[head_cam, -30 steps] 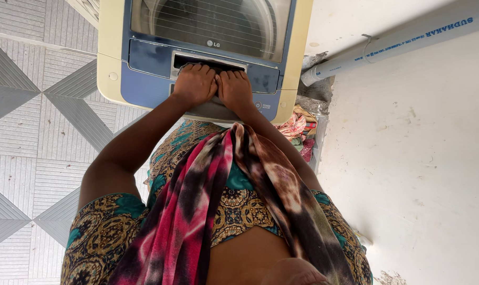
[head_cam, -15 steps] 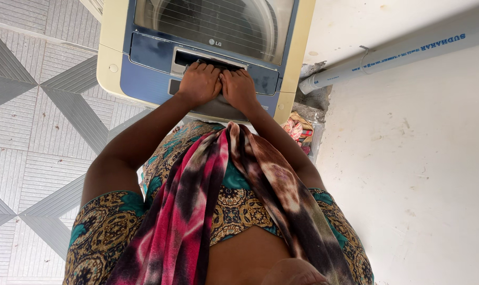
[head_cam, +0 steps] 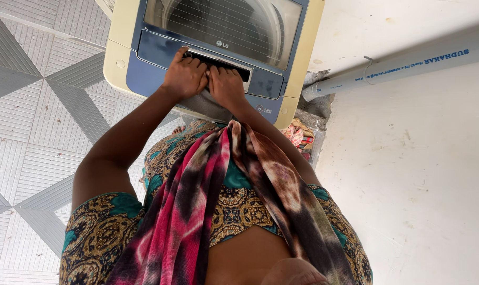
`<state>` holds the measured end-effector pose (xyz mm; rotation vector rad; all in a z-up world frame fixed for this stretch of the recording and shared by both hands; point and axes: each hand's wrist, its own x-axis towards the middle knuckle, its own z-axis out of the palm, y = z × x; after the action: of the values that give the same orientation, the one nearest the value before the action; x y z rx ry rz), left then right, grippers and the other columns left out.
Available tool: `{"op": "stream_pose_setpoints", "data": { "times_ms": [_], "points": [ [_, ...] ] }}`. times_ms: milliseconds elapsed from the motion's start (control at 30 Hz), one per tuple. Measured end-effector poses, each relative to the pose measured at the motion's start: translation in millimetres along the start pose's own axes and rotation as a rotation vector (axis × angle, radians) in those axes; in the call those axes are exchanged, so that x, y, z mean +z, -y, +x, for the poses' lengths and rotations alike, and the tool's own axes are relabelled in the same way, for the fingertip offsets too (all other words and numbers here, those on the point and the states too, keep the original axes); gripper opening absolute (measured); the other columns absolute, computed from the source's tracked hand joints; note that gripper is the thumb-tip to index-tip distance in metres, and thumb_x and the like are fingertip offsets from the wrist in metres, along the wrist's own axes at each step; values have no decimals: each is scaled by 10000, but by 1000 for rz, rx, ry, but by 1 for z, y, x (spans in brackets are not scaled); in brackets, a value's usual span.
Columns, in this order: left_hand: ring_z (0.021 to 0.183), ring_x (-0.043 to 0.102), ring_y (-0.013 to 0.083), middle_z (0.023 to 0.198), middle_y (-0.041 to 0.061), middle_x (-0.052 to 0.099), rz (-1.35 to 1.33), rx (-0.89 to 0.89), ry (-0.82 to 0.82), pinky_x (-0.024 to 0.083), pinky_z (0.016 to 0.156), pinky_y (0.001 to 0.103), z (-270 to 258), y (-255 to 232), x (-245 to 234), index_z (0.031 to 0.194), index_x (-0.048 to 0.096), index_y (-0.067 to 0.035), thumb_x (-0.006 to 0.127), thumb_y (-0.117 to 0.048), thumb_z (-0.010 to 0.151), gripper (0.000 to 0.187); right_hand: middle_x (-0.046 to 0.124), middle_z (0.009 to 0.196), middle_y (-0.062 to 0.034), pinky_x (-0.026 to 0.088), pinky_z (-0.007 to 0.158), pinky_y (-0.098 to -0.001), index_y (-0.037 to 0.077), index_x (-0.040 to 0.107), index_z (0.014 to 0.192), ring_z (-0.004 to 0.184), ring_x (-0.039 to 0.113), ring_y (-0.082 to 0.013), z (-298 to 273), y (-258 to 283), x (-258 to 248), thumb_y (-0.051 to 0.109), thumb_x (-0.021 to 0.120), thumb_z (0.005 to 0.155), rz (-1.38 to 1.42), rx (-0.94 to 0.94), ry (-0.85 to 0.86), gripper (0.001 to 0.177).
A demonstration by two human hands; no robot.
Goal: The person wipes the top and control panel of a washing machine using a cloth.
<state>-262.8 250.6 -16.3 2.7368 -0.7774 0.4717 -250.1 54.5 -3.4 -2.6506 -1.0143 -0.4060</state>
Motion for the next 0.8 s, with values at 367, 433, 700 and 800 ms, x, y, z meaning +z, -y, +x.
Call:
{"op": "stream_pose_setpoints", "data": {
  "times_ms": [367,433,700,800],
  "points": [
    [796,662,262,821,83,641,-41,-35,-2,282,1227,544,22,-44,18,976,700,-94,504,-318,1073,313,674,758,-123,535,718,-423,49,644,903,662,657,-318,-24,-36,-21,171,580,995,-12,-41,19,165],
    [821,660,261,834,82,644,-44,-45,-20,283,1229,529,22,-44,18,986,701,-95,506,-315,1062,303,685,763,-125,537,699,-431,36,658,928,655,659,-320,-24,-36,-18,169,583,1010,26,-15,15,173],
    [1063,627,270,1004,97,659,-46,-101,-11,284,1239,491,5,-45,11,1154,705,-65,509,-309,1056,328,694,812,-128,518,752,-463,55,654,949,752,672,-329,-21,-15,-16,211,573,1042,18,84,22,198],
    [1265,566,294,1252,133,648,-66,-133,-22,265,1254,480,-9,-44,5,1360,655,-47,502,-326,1068,432,689,943,-153,493,837,-478,29,658,1118,868,650,-348,-22,-2,-17,237,564,1055,19,111,30,237]
  ]
}}
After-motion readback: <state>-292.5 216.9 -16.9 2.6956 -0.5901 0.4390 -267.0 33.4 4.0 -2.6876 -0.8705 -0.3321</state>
